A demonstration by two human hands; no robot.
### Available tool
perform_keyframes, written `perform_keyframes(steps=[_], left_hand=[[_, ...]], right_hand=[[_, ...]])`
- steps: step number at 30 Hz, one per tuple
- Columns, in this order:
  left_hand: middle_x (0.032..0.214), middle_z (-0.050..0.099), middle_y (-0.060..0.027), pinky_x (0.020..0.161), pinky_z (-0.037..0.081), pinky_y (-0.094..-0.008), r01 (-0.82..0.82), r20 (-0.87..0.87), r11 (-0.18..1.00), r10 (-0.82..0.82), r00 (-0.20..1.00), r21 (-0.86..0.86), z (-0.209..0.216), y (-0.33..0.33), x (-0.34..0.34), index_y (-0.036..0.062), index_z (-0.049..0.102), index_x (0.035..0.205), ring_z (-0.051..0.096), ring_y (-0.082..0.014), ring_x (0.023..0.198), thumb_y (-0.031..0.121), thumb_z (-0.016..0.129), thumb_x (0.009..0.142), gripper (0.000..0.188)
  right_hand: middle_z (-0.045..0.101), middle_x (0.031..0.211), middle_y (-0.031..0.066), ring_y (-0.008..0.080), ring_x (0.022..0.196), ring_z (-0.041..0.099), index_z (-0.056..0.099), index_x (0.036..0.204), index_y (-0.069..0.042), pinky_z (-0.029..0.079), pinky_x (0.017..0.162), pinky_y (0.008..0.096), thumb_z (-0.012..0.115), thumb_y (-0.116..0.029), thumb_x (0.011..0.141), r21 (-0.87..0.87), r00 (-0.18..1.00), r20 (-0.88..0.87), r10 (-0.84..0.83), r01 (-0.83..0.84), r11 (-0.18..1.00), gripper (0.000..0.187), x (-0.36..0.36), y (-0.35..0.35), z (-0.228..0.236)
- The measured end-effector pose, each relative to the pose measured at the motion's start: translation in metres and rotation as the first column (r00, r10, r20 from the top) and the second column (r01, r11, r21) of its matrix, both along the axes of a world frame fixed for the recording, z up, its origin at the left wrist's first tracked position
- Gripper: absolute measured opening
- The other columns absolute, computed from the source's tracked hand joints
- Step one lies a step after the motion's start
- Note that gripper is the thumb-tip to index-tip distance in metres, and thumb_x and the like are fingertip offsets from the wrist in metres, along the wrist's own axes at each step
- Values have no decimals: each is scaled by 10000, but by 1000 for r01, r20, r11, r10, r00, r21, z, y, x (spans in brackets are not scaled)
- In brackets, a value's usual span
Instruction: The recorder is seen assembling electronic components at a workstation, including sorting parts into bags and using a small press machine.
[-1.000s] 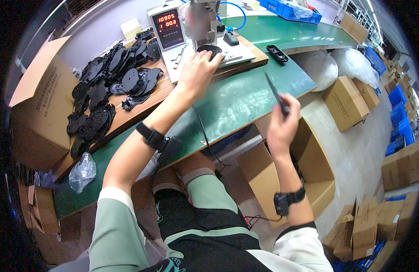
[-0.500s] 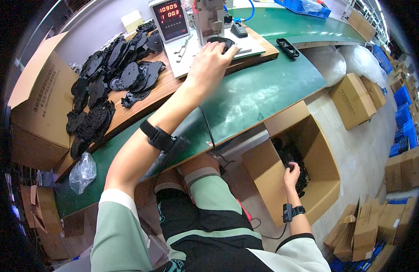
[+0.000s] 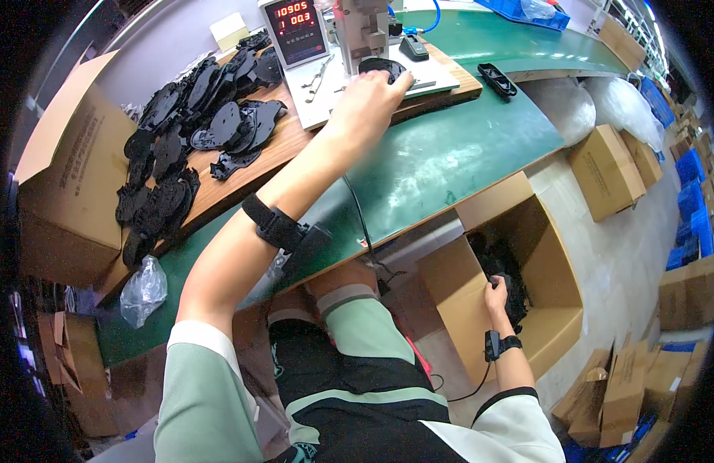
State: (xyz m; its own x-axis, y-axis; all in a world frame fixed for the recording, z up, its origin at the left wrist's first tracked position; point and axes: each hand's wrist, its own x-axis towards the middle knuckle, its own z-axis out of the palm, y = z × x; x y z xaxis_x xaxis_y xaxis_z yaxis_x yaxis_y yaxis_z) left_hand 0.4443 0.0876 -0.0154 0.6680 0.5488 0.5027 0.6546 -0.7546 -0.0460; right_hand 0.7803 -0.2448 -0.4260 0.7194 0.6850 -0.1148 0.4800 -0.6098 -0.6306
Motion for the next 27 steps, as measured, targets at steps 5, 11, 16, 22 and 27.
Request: perform_keyframes(steps=[5,11,16,22,27], left_hand=[[1003,616,-236,922,511,-458,47,50,989,-54,997,139,-12,2,-4,-7,508,1205,634,-396,1016,-57,572,817,397],[1034,561,-239,880,528,-463,76,129,988,-94,987,136,-10,-4,-16,4,496,1224,635,-414,988,-83,568,799,440],[1132,454,-269,754,564,-515,36,254,999,-42,966,30,-7,-8,-20,15,401,1242,632,-455,948,-125,576,757,535],[1119,445,-272,706,562,-524,74,349,995,-48,936,-61,-5,-9,-15,20,383,1243,625,-486,924,-124,600,742,564],[1291,419,-300,1087,404,-474,73,450,997,-78,889,29,-15,-7,-49,-51,393,1326,433,-464,1260,-51,603,729,633]], right_hand=[[523,1326,173,360,1269,464,599,1197,-54,384,1065,428,612,-103,831,44,977,210,-16,7,999,370,-25,12,32],[532,1111,153,314,1052,546,597,1056,-18,440,956,399,568,95,787,716,904,412,117,-400,572,293,-166,89,276],[526,1275,160,343,1203,493,551,1298,-64,386,1034,444,704,-20,734,549,659,687,306,-747,374,587,-212,186,387],[577,1250,129,320,1202,523,541,1270,-51,402,1004,472,688,2,715,240,461,808,368,-827,508,577,-210,294,396],[629,1022,116,347,1000,595,650,1006,-64,482,895,444,634,65,695,261,436,771,465,-881,394,337,-216,310,410]])
